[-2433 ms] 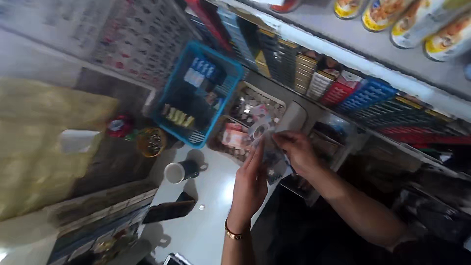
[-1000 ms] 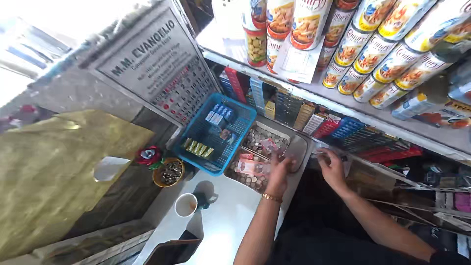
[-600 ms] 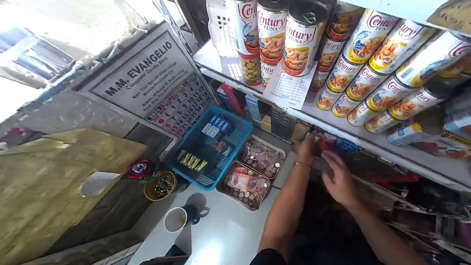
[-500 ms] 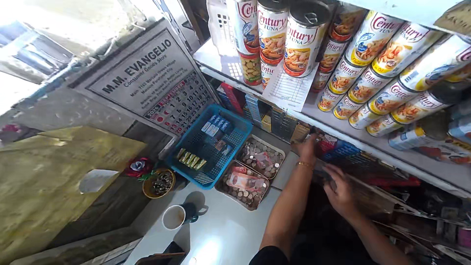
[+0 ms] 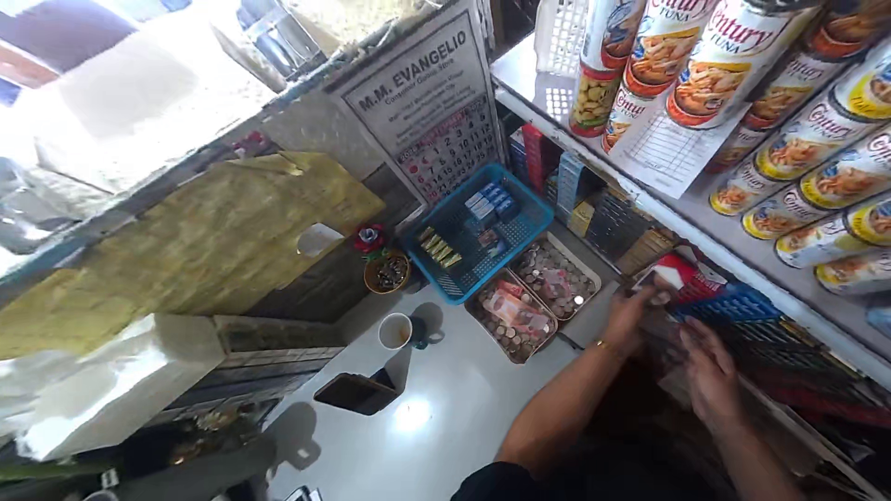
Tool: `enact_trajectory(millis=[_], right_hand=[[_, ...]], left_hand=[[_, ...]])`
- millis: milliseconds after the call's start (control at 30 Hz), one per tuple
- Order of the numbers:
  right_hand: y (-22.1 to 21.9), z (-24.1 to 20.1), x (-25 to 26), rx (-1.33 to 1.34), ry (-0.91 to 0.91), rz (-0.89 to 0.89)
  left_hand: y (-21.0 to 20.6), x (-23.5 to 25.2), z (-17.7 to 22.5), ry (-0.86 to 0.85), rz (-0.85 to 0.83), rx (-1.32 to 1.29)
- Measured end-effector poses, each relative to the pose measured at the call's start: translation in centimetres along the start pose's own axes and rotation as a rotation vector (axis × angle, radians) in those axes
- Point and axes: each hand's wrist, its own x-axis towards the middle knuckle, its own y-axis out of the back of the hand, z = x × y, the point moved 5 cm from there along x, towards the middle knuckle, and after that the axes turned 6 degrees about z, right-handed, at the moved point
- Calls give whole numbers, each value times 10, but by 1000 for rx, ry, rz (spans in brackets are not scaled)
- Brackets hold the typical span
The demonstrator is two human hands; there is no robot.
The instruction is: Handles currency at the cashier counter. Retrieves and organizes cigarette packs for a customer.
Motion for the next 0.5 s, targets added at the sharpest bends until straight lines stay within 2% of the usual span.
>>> enact_trajectory(millis=[100, 233, 400, 500], right_hand=[[-18, 15, 2, 178, -284, -18], [-11, 47, 5, 321, -462, 194], [22, 67, -1, 379, -564, 324], [32, 70, -7, 389, -583, 320]], left_hand=[[40, -24, -22, 20, -112, 106], [48, -31, -41, 76, -185, 281], [1, 21, -19, 65, 111, 159], [-34, 49, -6, 22, 191, 159]])
